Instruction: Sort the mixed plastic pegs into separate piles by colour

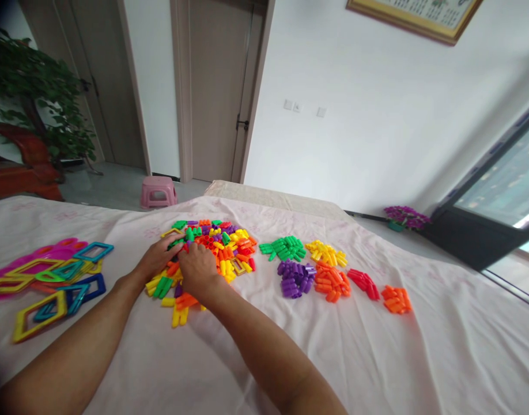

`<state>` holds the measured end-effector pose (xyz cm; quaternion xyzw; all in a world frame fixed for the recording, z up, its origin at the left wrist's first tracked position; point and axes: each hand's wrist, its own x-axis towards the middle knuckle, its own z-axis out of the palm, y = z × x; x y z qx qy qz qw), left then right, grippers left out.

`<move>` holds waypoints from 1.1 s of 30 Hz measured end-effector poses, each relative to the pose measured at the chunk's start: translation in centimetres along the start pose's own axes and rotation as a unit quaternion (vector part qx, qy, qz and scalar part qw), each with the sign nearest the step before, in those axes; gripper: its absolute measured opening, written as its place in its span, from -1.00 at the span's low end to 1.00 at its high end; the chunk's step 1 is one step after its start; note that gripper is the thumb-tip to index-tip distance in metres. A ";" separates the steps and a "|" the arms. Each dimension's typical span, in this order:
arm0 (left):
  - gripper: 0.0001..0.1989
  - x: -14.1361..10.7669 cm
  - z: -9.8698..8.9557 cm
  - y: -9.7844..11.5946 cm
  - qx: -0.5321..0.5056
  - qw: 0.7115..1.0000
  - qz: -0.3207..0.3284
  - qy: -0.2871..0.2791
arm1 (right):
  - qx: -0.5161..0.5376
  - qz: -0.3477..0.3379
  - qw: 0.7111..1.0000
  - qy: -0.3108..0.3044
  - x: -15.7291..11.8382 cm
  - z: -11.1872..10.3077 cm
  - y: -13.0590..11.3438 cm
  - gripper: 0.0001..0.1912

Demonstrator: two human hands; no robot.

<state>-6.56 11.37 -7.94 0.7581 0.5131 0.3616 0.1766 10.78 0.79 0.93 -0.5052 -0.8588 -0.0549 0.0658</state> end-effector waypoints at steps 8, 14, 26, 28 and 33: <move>-0.47 -0.1 -0.1 0.5 0.000 1.000 -0.004 0.011 | 0.270 0.086 0.951 0.121 -4.3 0.7 4.6 -0.67; -0.48 -0.3 -0.1 0.6 -0.004 1.000 -0.005 0.019 | 0.309 0.159 0.920 0.184 -10.4 1.1 8.2 -0.71; -0.43 -0.4 -0.2 0.7 0.001 1.000 -0.019 0.003 | -0.091 0.283 0.944 0.141 -18.3 0.6 13.0 -0.71; -0.43 -0.4 -0.2 0.8 0.000 1.000 -0.017 0.002 | -0.106 0.288 0.943 0.126 -18.6 0.9 13.3 -0.70; -0.45 -0.5 -0.2 1.0 -0.006 1.000 -0.017 0.009 | -0.110 0.276 0.947 0.125 -18.8 0.5 13.0 -0.72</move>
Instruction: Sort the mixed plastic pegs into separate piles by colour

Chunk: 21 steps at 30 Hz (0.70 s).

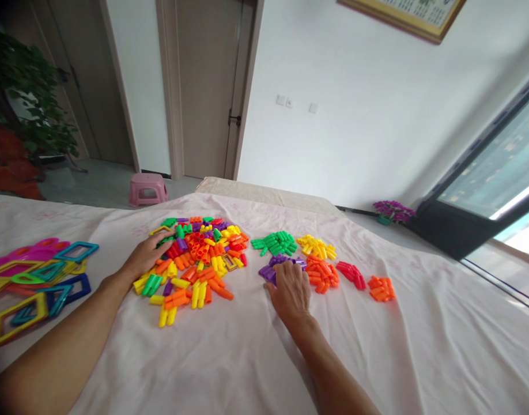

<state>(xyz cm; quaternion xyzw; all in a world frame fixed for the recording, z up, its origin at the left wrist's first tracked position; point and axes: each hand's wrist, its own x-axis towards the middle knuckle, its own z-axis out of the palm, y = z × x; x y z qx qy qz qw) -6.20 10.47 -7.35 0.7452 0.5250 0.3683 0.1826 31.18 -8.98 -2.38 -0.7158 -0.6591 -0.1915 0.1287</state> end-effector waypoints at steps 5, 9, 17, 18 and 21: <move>-0.44 0.0 0.0 0.1 0.005 1.000 -0.005 -0.005 | 0.117 -0.060 0.991 -0.027 -0.5 -1.3 -2.7 -0.87; -0.44 0.1 0.1 -0.2 0.006 1.000 -0.001 -0.005 | 0.198 -0.085 0.974 -0.064 -1.1 -1.2 -5.3 -0.82; -0.43 0.1 0.0 -0.2 0.009 1.000 -0.003 -0.012 | 0.165 -0.124 0.970 -0.126 -1.2 -0.4 -7.1 -0.86; -0.43 0.0 0.0 -0.2 0.009 1.000 -0.004 -0.013 | 0.148 -0.130 0.972 -0.131 -1.2 -0.4 -7.0 -0.86; -0.43 0.0 0.0 -0.1 0.012 1.000 -0.005 -0.013 | 0.107 -0.140 0.975 -0.134 -1.3 -0.1 -6.6 -0.86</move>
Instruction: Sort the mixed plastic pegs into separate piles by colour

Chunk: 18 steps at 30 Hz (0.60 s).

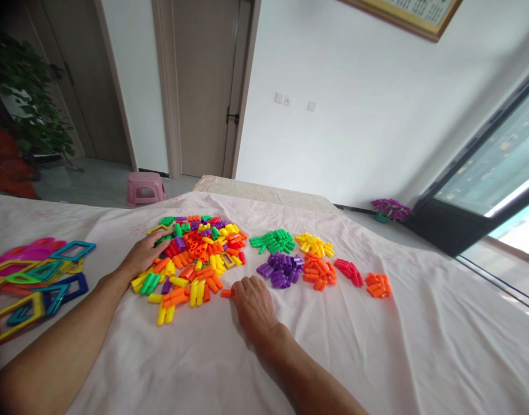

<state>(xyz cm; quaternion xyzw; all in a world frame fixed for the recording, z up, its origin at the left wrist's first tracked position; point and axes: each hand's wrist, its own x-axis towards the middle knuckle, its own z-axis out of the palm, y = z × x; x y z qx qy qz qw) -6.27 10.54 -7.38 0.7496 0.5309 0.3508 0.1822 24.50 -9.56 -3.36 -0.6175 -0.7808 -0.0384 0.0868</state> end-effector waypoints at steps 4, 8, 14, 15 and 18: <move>-0.41 0.1 0.0 0.0 0.005 1.000 0.006 0.003 | 0.040 0.032 0.999 0.007 -0.4 0.1 1.0 -0.87; -0.41 0.2 0.1 -0.4 0.008 1.000 0.011 0.006 | 0.161 0.065 0.983 0.059 -0.5 -0.4 2.7 -0.90; -0.43 0.4 0.5 -1.3 0.000 1.000 0.019 0.004 | 0.270 0.125 0.934 0.197 0.1 -2.6 7.3 -0.84; -0.43 0.4 0.5 -1.4 -0.001 1.000 0.019 0.003 | 0.274 0.143 0.927 0.211 0.1 -3.1 8.4 -0.82; -0.44 0.4 0.4 -1.4 0.005 1.000 0.015 -0.008 | 0.264 0.207 0.914 0.228 -0.3 -5.0 12.2 -0.74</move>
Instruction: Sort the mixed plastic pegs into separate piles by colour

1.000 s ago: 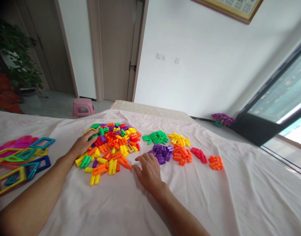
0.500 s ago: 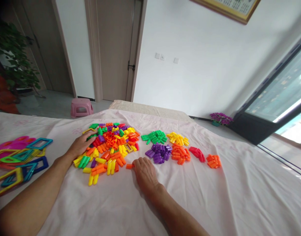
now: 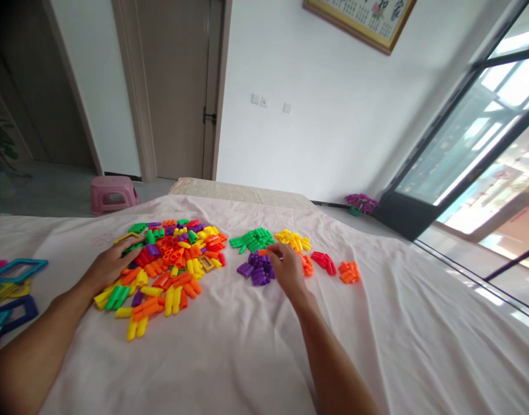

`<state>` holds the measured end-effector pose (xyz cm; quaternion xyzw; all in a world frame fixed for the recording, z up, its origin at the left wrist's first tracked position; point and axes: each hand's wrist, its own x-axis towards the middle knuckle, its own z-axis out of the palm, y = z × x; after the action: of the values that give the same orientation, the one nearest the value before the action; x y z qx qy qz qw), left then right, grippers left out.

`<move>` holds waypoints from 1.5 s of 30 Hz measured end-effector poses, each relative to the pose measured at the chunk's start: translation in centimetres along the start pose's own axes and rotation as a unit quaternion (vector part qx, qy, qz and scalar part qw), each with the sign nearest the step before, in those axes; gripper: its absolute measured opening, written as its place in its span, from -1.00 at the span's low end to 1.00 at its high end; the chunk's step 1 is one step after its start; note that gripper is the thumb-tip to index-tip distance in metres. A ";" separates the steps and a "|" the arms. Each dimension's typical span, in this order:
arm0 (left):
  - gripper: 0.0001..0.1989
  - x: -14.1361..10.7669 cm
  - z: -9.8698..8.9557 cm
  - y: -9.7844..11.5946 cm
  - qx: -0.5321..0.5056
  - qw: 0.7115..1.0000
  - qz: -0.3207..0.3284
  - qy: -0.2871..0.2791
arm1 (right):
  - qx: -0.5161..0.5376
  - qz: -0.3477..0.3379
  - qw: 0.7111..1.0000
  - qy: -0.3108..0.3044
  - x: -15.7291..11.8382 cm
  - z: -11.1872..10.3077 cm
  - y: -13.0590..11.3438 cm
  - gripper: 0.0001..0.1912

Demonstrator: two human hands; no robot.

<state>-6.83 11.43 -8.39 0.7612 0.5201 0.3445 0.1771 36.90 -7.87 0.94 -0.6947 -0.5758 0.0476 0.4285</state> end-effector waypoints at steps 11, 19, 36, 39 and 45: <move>-0.40 -0.1 -0.1 0.3 0.004 1.000 -0.023 -0.011 | -0.398 0.191 0.893 -0.090 1.1 -8.3 4.2 -0.62; -0.41 -0.1 -0.1 0.2 -0.007 1.000 -0.006 -0.009 | -0.405 0.174 0.885 -0.150 0.8 -7.1 5.8 -0.64; -0.40 -0.3 -0.3 1.2 -0.010 1.000 -0.008 0.006 | -0.071 -0.138 0.955 -0.251 -3.8 4.2 -6.1 -0.74; -0.40 -0.3 -0.2 0.9 -0.010 1.000 -0.010 0.008 | -0.039 -0.197 0.943 -0.266 -4.6 7.7 -8.2 -0.68; -0.40 -0.2 -0.2 0.6 -0.009 1.000 -0.007 0.014 | -0.119 -0.294 0.910 -0.268 -3.5 12.1 -11.6 -0.71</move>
<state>-6.63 11.02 -7.92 0.7509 0.5249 0.3585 0.1791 20.13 -4.58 -0.58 -0.5012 -0.8485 0.0353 0.1663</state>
